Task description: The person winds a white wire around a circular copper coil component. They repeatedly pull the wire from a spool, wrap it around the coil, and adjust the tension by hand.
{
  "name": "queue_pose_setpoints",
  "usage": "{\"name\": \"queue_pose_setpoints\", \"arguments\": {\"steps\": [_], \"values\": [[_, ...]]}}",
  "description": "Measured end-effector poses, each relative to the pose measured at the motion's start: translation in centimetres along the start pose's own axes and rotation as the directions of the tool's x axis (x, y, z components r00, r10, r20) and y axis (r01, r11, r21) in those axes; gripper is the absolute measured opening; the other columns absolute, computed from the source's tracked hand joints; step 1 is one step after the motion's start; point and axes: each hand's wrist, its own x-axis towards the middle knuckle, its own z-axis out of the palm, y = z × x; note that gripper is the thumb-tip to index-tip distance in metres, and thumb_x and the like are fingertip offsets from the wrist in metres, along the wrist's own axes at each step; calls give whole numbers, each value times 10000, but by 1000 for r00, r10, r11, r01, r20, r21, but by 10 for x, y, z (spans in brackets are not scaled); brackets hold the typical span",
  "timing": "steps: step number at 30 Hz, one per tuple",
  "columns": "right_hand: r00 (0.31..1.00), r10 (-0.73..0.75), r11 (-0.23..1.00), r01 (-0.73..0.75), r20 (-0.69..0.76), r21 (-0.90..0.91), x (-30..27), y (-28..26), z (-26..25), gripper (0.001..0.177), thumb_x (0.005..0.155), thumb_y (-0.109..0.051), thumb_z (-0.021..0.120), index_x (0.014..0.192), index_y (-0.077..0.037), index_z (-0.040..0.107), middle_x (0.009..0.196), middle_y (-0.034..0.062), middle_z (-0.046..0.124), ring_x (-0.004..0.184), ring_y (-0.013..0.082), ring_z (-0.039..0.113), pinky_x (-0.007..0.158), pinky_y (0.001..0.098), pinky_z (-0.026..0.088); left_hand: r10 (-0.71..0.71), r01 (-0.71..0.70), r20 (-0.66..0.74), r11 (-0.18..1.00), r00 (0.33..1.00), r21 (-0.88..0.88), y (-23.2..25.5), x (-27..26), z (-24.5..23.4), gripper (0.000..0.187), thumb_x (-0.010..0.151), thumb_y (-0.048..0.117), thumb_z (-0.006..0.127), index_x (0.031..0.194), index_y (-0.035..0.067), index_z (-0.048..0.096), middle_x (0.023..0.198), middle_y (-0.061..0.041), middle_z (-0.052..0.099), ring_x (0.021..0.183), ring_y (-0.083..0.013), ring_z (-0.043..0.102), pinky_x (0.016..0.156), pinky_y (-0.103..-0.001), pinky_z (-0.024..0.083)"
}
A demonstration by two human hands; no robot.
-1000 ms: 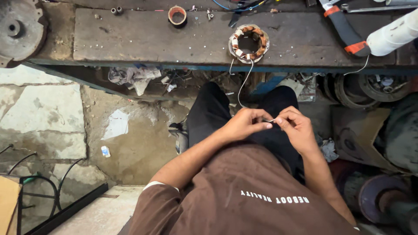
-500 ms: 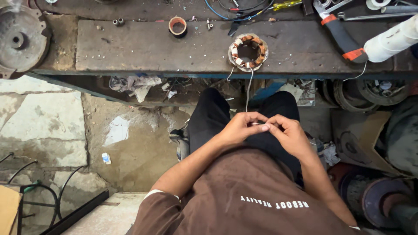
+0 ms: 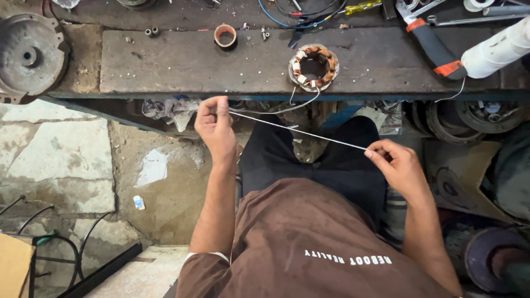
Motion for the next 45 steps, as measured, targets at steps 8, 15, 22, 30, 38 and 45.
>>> {"name": "queue_pose_setpoints", "arguments": {"steps": [8, 15, 22, 30, 38, 45], "values": [[995, -80, 996, 81, -58, 26, -5, -21, 15, 132, 936, -112, 747, 1014, -7, 733, 800, 78, 698, 677, 121, 623, 607, 282, 470, -297, 276, 307, 955, 904, 112, -12, -48, 22, 111, 980, 144, 703, 1013, 38, 707, 778, 60, 624, 626, -13, 483, 541, -194, 374], [957, -287, 957, 285, 35, 58, 6, -37, 49, 108, 932, -92, 723, 1000, -8, 721, 824, 63, 689, 703, 124, 635, 608, 276, 478, -321, 83, 818, 943, 477, 321, -13, -95, 67, 236, 962, 184, 725, 1115, 4, 735, 939, -21, 697, 798, -72, 640, 721, -246, 531], [966, -255, 955, 246, 36, 167, 12, -35, 51, 112, 927, -101, 740, 995, -13, 725, 822, 60, 690, 676, 106, 609, 590, 256, 472, -344, 113, 794, 936, 501, 334, -2, -80, 64, 169, 970, 160, 719, 948, -7, 731, 815, -16, 610, 729, -65, 566, 650, -261, 477], [996, -74, 995, 70, 58, 78, 6, 1, 32, 148, 920, -139, 751, 1014, -26, 740, 792, 41, 698, 667, 92, 594, 587, 259, 456, -131, 148, 327, 989, 936, -27, 8, -20, 12, 134, 1011, 59, 670, 885, 21, 650, 814, 24, 563, 696, -43, 493, 610, -212, 371], [993, 31, 999, -35, -110, -29, 2, 34, -9, 171, 979, -161, 736, 1066, -14, 741, 808, 52, 699, 708, 88, 598, 627, 251, 468, 48, -55, 43, 983, 998, 173, 16, 8, -19, 142, 1046, 88, 660, 923, 19, 637, 805, 30, 554, 698, -50, 475, 633, -209, 372], [994, -83, 996, 86, -76, 40, 22, -2, 12, 145, 966, -136, 741, 1030, -6, 742, 889, 61, 728, 777, 93, 637, 661, 260, 492, -13, -156, 610, 962, 792, 223, -3, -76, 45, 106, 953, 104, 715, 927, 7, 680, 995, -82, 679, 947, -171, 657, 867, -295, 528]]}}
